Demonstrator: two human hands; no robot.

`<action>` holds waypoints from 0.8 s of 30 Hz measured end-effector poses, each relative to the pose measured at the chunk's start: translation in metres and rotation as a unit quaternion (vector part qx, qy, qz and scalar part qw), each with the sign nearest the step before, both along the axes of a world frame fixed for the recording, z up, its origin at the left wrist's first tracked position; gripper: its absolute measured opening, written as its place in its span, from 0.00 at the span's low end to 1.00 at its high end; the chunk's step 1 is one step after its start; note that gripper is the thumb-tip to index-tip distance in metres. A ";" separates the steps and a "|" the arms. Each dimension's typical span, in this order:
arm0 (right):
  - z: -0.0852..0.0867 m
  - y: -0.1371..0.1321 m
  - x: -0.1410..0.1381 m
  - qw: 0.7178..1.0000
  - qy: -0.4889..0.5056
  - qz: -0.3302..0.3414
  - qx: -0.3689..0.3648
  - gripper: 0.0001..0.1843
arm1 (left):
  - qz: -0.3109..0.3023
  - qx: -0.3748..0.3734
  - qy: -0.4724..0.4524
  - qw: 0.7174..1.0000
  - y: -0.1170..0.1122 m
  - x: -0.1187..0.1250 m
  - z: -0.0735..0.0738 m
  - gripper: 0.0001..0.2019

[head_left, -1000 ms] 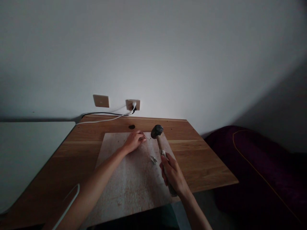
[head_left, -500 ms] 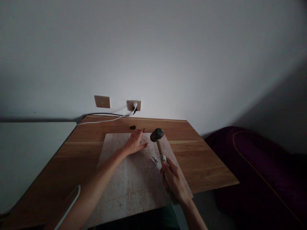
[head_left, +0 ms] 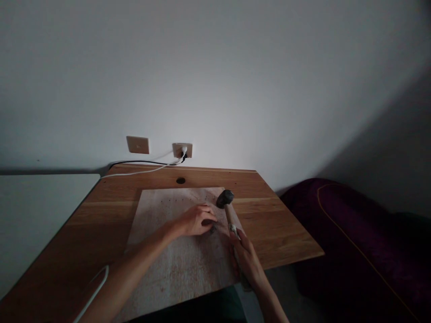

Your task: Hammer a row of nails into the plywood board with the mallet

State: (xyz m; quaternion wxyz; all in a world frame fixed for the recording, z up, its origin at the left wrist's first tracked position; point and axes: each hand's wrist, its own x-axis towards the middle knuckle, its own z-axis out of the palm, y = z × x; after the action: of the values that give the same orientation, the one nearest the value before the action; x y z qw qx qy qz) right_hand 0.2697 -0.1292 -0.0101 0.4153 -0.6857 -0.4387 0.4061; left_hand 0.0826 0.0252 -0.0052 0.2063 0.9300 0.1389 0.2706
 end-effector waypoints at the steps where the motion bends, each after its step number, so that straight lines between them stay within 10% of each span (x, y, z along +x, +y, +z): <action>1: 0.000 0.000 0.000 1.000 0.005 -0.003 -0.002 0.30 | -0.001 -0.017 -0.001 1.000 0.001 -0.001 -0.002 0.09; 12: -0.005 -0.001 0.000 1.000 0.009 -0.013 0.012 0.29 | 0.016 -0.090 -0.006 0.996 0.009 0.000 -0.011 0.05; 24: -0.007 -0.003 0.003 1.000 -0.006 -0.010 0.009 0.33 | 0.247 -0.128 -0.170 0.945 0.048 -0.028 -0.002 0.03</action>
State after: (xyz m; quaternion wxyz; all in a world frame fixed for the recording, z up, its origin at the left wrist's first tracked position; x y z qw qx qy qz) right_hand 0.2722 -0.1326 -0.0167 0.4226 -0.6887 -0.4383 0.3936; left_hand 0.0543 0.0736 -0.0076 0.2705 0.7725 0.3605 0.4474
